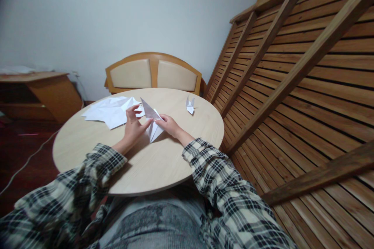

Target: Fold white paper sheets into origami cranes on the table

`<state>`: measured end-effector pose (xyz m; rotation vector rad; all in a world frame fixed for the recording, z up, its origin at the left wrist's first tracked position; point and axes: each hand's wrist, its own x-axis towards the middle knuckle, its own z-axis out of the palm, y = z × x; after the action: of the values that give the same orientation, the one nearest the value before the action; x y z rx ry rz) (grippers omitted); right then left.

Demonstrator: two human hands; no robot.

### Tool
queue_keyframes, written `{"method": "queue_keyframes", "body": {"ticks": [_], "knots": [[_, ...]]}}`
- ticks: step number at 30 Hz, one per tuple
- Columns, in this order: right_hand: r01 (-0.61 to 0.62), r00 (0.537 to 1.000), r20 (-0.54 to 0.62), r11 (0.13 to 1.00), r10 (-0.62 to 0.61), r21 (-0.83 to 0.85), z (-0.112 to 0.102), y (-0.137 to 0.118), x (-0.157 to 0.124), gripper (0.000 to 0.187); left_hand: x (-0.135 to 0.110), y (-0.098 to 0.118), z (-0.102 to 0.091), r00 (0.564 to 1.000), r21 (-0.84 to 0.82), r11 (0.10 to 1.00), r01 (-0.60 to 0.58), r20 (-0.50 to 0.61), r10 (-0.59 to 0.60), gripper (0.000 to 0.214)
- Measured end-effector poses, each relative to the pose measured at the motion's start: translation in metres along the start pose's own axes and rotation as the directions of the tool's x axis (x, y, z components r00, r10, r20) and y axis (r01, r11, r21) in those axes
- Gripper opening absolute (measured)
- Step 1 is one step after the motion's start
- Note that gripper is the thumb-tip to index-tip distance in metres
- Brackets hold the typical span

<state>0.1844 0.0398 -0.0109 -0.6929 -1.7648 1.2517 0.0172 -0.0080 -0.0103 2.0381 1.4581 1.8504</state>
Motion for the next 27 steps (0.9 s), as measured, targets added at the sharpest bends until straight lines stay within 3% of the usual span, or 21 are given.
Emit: {"method": "queue_keyframes", "body": {"ticks": [4, 9, 18, 27], "knots": [[-0.022, 1.0, -0.006, 0.999, 0.022, 0.029, 0.001, 0.0, 0.0, 0.023, -0.002, 0.0, 0.001, 0.999, 0.044, 0.999, -0.001, 0.046, -0.001, 0.056], [-0.031, 0.999, -0.003, 0.995, 0.032, 0.092, 0.002, 0.001, 0.0, 0.02, -0.004, 0.004, 0.002, 0.961, 0.099, 0.993, 0.063, 0.261, -0.087, 0.033], [-0.003, 1.0, 0.015, 0.997, 0.002, 0.078, 0.001, 0.005, 0.003, 0.019, -0.007, 0.008, 0.006, 0.908, 0.06, 0.998, -0.027, 0.419, 0.0, 0.037], [-0.008, 1.0, -0.014, 0.984, 0.011, 0.179, -0.001, 0.003, 0.001, 0.051, -0.006, 0.023, 0.004, 0.88, -0.073, 0.991, 0.112, 0.47, -0.065, 0.05]]}}
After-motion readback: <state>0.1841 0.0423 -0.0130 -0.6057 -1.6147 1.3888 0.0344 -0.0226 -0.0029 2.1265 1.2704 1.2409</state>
